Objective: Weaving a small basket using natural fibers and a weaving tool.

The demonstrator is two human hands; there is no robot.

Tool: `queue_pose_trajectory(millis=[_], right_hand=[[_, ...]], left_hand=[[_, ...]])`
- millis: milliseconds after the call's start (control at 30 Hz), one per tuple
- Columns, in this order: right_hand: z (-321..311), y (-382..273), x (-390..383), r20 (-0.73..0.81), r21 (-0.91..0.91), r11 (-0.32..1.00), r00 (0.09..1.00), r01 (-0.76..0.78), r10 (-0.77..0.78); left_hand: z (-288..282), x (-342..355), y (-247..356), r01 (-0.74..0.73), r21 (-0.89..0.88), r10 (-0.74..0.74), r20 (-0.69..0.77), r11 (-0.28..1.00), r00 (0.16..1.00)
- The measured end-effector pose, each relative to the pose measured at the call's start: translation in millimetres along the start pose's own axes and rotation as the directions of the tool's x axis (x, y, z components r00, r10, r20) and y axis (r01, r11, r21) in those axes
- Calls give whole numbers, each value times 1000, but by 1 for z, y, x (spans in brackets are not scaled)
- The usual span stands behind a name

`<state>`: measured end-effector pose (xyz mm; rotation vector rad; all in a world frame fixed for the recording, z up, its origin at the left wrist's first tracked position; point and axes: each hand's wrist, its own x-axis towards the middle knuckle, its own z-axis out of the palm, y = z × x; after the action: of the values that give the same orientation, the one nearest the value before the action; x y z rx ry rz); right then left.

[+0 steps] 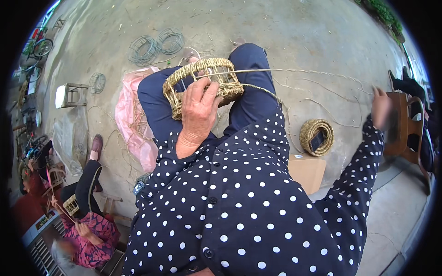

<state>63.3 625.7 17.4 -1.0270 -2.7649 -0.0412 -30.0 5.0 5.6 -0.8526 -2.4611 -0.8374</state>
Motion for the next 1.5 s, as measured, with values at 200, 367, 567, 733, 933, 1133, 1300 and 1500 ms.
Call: queue_pose_trajectory(millis=[200, 367, 567, 733, 933, 1133, 1300, 1500], right_hand=[[22, -128, -25, -63, 102, 907, 912, 409, -405], [-12, -381, -158, 28, 785, 299, 452, 542, -892], [-17, -395, -197, -54, 740, 312, 516, 595, -855], [-21, -402, -219, -143, 772, 306, 622, 557, -770], [-17, -395, -207, 29, 890, 326, 675, 318, -737], [-20, -388, -196, 32, 900, 304, 646, 314, -763], [-13, -391, -195, -61, 871, 287, 669, 397, -741], [8, -290, -126, -280, 388, 617, 725, 685, -629]], left_hand=[[3, 7, 7, 15, -20, -14, 35, 1000, 999], [-1, 0, 9, 50, -173, -47, 18, 984, 999], [-15, 51, -28, 29, 88, -21, -92, 996, 996], [30, 116, -119, 502, -116, -298, 683, 857, 667], [24, 138, -123, 693, -716, -408, 660, -87, 630], [-138, 72, -192, 8, -891, -567, 296, -455, 768], [-273, -45, -260, -124, -986, -777, 10, -113, 629], [-312, -94, -281, -95, -995, -901, -27, -16, 432]])
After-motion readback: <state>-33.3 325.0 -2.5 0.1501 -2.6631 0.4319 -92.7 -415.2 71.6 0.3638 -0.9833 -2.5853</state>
